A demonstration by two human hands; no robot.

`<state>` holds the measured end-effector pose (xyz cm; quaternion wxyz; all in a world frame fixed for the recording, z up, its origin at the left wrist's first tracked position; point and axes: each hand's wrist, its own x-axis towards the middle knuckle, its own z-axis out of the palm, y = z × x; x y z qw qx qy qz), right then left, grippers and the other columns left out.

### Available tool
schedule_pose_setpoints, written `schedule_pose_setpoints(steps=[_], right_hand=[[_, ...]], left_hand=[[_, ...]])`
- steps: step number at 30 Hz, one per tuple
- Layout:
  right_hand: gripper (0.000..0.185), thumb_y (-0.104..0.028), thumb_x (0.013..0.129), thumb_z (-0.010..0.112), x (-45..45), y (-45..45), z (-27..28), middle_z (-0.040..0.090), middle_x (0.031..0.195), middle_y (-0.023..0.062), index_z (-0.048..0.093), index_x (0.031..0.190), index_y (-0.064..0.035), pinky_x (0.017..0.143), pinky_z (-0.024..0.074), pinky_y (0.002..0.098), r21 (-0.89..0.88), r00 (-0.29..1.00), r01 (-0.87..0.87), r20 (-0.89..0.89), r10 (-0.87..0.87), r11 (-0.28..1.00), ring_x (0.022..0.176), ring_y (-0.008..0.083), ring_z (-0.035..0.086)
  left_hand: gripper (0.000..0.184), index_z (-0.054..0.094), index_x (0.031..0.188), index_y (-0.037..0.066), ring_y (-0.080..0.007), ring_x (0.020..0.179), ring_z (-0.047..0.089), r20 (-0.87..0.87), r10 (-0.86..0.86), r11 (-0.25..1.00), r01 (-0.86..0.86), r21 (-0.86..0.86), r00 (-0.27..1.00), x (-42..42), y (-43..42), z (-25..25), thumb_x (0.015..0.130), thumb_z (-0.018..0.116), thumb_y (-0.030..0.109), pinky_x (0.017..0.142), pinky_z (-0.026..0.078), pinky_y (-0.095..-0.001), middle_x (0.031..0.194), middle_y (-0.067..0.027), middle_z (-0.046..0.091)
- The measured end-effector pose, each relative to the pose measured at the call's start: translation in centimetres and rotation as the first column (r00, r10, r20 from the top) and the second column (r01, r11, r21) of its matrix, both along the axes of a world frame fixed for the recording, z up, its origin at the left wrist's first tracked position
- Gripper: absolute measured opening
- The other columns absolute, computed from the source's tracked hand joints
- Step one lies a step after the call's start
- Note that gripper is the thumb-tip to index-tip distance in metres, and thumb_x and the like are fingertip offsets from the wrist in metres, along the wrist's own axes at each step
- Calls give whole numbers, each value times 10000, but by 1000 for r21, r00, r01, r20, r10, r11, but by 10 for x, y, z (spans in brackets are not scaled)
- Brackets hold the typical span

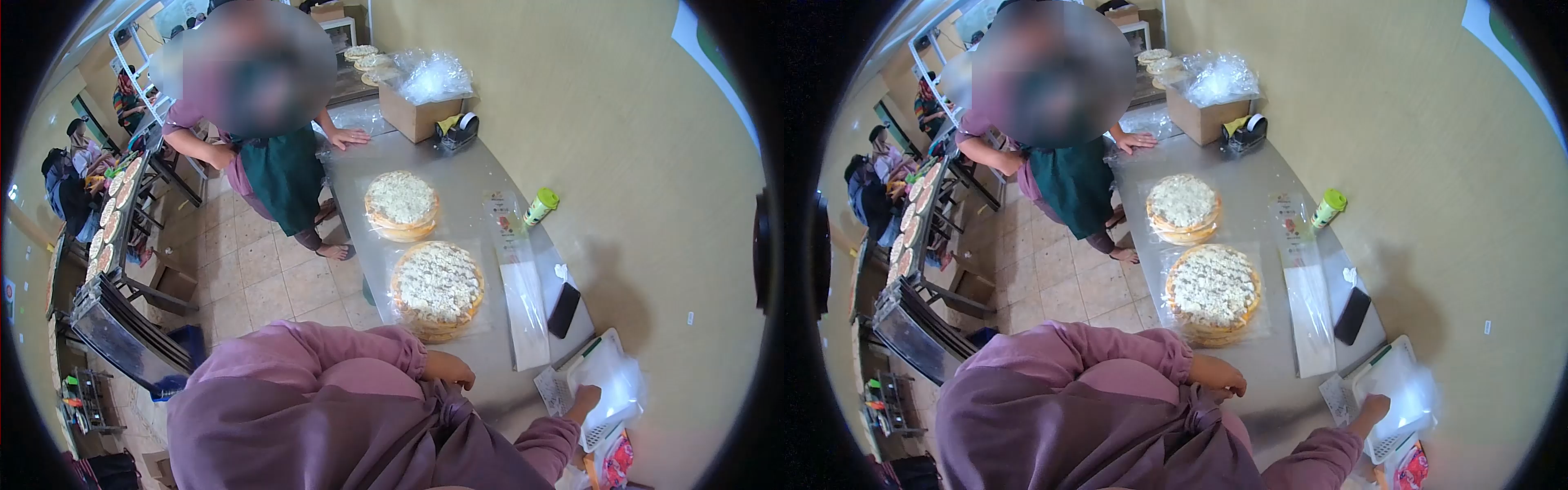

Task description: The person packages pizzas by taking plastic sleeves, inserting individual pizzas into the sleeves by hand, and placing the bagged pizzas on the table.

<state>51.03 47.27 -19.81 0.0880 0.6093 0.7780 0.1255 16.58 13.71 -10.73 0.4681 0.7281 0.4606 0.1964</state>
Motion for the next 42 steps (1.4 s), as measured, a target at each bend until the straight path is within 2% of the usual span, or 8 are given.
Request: schedule_pose_setpoints(steps=[7, 9, 12, 17, 26, 32, 38, 42], right_hand=[[260, -244, 794, 511, 34, 16, -2, 642, 731, 144, 633, 736, -22, 647, 495, 364, 84, 989, -40, -136, 51, 996, 694, 264, 620], [293, -270, 875, 453, 32, 10, 20, 642, 829, 118, 582, 840, -9, 640, 503, 342, -390, 108, 247, -899, -425, 887, 702, 220, 613], [318, -219, 907, 400, -26, -66, 111, 539, 1161, 124, 440, 1161, -31, 823, 467, 417, -346, -305, 16, -895, -325, 938, 1027, 280, 532], [345, -274, 902, 466, -111, -178, 189, 519, 1151, 210, 451, 1133, -18, 723, 513, 373, -194, -304, -643, -823, -480, 740, 940, 311, 576], [348, -282, 900, 461, -144, -247, 169, 472, 1171, 265, 467, 1134, -25, 698, 532, 473, -64, -344, -890, -554, -758, 451, 947, 398, 561], [297, -291, 891, 454, -130, -249, 110, 511, 1167, 168, 514, 1055, -50, 858, 437, 466, -255, -704, -698, 74, -706, 669, 1035, 319, 508], [221, -216, 864, 519, -121, -283, 99, 559, 1077, 98, 527, 1039, -81, 891, 395, 420, -416, -754, 65, -616, -228, 907, 1029, 237, 504], [207, -133, 863, 523, -186, -321, 160, 554, 1096, 95, 507, 1060, -73, 929, 370, 403, -113, -556, -46, -823, -119, 993, 1032, 222, 510]], left_hand=[[249, 557, 1008, 32, -256, 846, 581, 51, 32, 999, -34, 34, 998, 0, -2, 8, 785, 539, 140, 732, 460, -353, 931, -119, 599], [246, 559, 1005, 29, -246, 839, 584, 98, 44, 998, -47, 34, 994, -1, -7, 11, 789, 539, 146, 728, 463, -347, 938, -118, 600], [302, 520, 1085, 35, -213, 828, 589, 112, 90, 991, -78, -113, 990, -1, -7, 37, 817, 528, 172, 719, 462, -327, 930, -99, 604], [562, 328, 1296, 28, -234, 992, 552, 493, 584, 810, -508, -294, 645, 14, -8, 42, 864, 541, 318, 819, 455, -343, 1159, -121, 518], [224, 498, 1104, 32, -209, 959, 566, 817, 562, 826, -123, -550, 124, -26, -5, 52, 906, 473, 133, 846, 467, -362, 1039, -109, 568], [131, 569, 878, 37, -123, 698, 564, 737, 650, 736, -398, -548, 187, -43, -5, 71, 888, 526, 161, 675, 471, -255, 778, -46, 587], [174, 558, 727, 65, -63, 613, 494, 605, 563, 807, -535, -252, 564, -68, -32, 88, 832, 621, 189, 563, 410, -229, 674, 19, 554], [288, 493, 640, 41, -104, 522, 457, 524, 419, 859, -511, 37, 742, -84, -60, 90, 775, 680, 214, 488, 385, -290, 559, -33, 510]])
